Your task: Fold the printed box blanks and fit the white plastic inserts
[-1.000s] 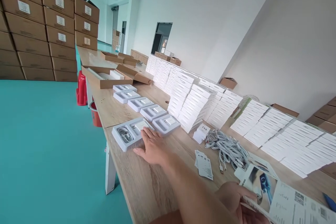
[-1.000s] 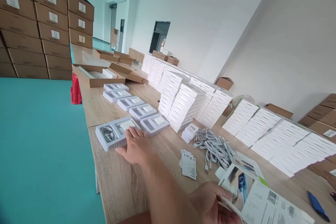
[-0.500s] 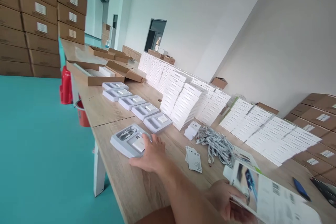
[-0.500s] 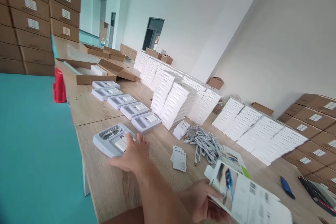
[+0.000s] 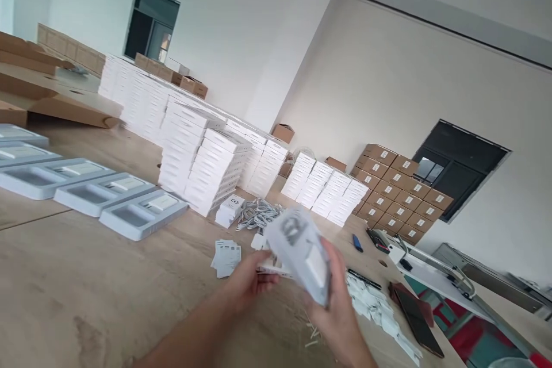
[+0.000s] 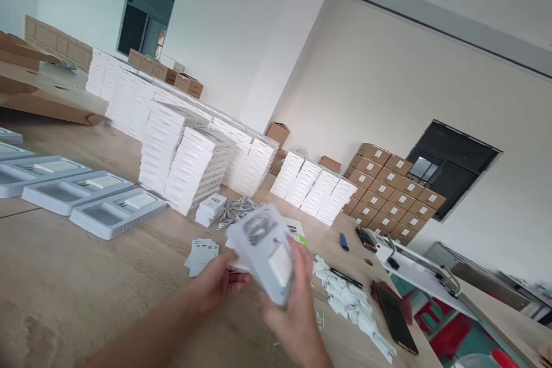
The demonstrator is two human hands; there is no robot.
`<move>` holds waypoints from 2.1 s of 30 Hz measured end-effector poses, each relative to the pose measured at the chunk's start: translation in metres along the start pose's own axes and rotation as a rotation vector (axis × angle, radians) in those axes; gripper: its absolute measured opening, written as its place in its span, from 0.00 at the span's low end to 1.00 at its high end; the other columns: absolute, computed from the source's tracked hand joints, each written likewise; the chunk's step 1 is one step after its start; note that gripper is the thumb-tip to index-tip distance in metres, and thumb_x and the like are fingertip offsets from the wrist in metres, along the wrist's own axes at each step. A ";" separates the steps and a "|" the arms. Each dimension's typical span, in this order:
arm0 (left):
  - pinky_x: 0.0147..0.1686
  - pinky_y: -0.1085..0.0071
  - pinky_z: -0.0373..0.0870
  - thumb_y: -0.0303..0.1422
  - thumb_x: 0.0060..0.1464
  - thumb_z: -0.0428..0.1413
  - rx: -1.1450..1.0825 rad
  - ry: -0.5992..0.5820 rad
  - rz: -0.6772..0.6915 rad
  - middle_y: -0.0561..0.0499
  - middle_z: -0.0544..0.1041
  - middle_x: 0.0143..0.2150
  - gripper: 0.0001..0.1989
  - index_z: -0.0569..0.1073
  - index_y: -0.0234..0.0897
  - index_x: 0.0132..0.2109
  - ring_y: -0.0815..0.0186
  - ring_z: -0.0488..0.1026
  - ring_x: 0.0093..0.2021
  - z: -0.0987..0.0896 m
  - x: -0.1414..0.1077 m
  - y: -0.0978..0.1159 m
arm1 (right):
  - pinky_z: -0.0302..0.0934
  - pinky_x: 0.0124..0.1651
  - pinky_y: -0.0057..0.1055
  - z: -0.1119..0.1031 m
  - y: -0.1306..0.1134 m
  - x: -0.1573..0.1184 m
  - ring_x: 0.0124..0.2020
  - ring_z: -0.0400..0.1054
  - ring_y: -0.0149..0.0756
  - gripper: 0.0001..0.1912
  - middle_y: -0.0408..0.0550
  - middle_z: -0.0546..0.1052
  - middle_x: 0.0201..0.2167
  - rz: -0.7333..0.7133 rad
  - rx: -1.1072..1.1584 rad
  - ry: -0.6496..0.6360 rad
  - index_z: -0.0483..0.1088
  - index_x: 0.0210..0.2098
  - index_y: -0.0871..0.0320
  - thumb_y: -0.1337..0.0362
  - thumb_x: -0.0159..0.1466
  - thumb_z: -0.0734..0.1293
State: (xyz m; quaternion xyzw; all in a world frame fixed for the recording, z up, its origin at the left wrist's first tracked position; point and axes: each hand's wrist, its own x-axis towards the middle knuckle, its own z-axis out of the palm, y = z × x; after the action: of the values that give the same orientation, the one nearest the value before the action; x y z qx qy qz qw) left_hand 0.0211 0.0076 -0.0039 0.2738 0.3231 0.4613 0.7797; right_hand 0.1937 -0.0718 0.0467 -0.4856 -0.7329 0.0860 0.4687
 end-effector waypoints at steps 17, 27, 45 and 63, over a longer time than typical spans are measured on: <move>0.11 0.80 0.56 0.41 0.58 0.58 0.247 0.127 0.118 0.52 0.76 0.27 0.13 0.73 0.33 0.39 0.72 0.68 0.17 0.006 0.007 0.011 | 0.51 0.66 0.56 -0.092 0.105 -0.064 0.67 0.48 0.58 0.45 0.57 0.51 0.63 0.012 -0.451 -0.044 0.50 0.67 0.50 0.67 0.53 0.70; 0.13 0.81 0.57 0.49 0.55 0.59 0.375 -0.068 0.050 0.50 0.74 0.24 0.22 0.76 0.31 0.35 0.73 0.67 0.19 0.006 0.003 0.001 | 0.49 0.67 0.57 -0.071 0.089 -0.071 0.71 0.41 0.58 0.47 0.55 0.48 0.70 -0.003 -0.290 -0.201 0.55 0.67 0.48 0.71 0.51 0.72; 0.47 0.63 0.75 0.37 0.52 0.66 0.146 -0.585 -0.196 0.39 0.79 0.53 0.23 0.76 0.34 0.54 0.50 0.77 0.52 0.036 -0.023 -0.047 | 0.65 0.59 0.54 -0.054 0.076 -0.059 0.62 0.64 0.50 0.46 0.54 0.64 0.66 0.441 0.716 0.388 0.44 0.71 0.48 0.51 0.61 0.71; 0.44 0.61 0.79 0.38 0.56 0.62 0.719 -0.232 0.514 0.45 0.69 0.61 0.40 0.49 0.54 0.68 0.54 0.74 0.54 0.049 -0.044 -0.033 | 0.71 0.44 0.31 -0.064 0.062 -0.072 0.44 0.75 0.36 0.21 0.46 0.79 0.45 0.117 0.509 0.269 0.65 0.53 0.46 0.64 0.63 0.72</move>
State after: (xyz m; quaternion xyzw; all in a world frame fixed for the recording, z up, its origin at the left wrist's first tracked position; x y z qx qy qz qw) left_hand 0.0599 -0.0523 0.0149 0.6481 0.2949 0.4646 0.5264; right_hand 0.2888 -0.1181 0.0025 -0.4009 -0.5898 0.2287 0.6627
